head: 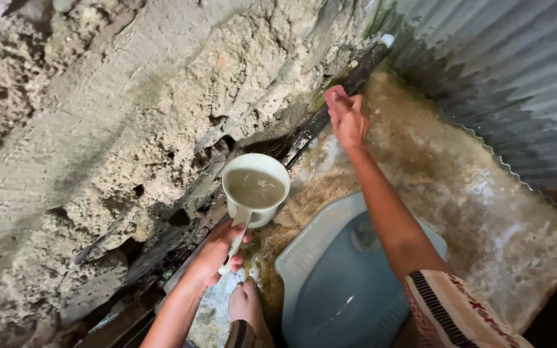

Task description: The person scrubs the floor and a squat toilet with a sponge while pouring water from a dipper, then proceeds to scrub the surrounding stone walls and a pipe.

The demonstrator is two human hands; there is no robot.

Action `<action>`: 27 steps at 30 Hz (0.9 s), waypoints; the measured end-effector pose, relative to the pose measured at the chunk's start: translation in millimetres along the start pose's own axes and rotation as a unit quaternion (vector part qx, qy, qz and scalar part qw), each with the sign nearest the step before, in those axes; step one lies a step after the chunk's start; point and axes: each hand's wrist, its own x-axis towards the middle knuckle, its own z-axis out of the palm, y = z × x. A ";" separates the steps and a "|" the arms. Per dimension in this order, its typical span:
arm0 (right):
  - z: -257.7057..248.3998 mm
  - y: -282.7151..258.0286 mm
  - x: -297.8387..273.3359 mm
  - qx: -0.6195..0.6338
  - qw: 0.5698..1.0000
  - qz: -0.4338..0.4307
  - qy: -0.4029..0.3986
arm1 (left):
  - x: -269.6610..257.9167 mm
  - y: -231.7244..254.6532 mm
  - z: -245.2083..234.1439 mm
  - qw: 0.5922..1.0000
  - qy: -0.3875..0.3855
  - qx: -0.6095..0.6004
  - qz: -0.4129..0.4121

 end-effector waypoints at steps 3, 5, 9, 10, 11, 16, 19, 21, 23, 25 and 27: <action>-8.3 -44.9 -1.7 0.328 0.837 0.405 -0.167 | -5.1 5.9 1.6 1.000 0.013 -0.003 -0.020; -31.4 -80.6 -20.2 0.373 0.822 0.385 -0.192 | -4.5 7.6 0.9 1.000 0.007 0.004 -0.014; -64.5 -93.9 -28.3 0.181 0.983 -0.029 -0.026 | 0.5 2.1 -8.2 1.000 -0.013 -0.021 -0.016; -40.6 -74.8 -30.4 0.182 0.983 -0.029 -0.025 | 0.4 2.2 -8.9 1.000 -0.012 -0.021 -0.016; -17.0 -55.7 -32.3 0.262 0.933 0.209 -0.132 | 0.1 2.3 -9.4 1.000 -0.013 -0.013 -0.010; -14.8 -27.7 2.8 0.159 0.958 0.218 -0.101 | -5.7 4.9 -8.3 1.000 0.002 -0.024 -0.016; -18.3 -52.7 -9.5 0.176 0.963 0.184 -0.089 | -3.2 2.2 -10.7 0.999 -0.011 -0.036 -0.010; -38.5 -86.3 -19.1 0.373 0.789 0.432 -0.228 | -4.4 4.3 -8.5 0.999 -0.006 -0.032 -0.011; -47.9 -99.2 -37.9 0.381 0.797 0.392 -0.256 | -0.4 2.0 -12.3 0.999 -0.011 -0.035 -0.008; -45.8 -95.8 -53.2 0.387 0.803 0.354 -0.283 | -2.2 3.4 -9.5 0.999 -0.016 -0.037 -0.009; -26.4 -78.2 -57.2 0.344 0.863 0.302 -0.215 | -8.8 13.5 -2.1 1.000 0.004 -0.017 -0.019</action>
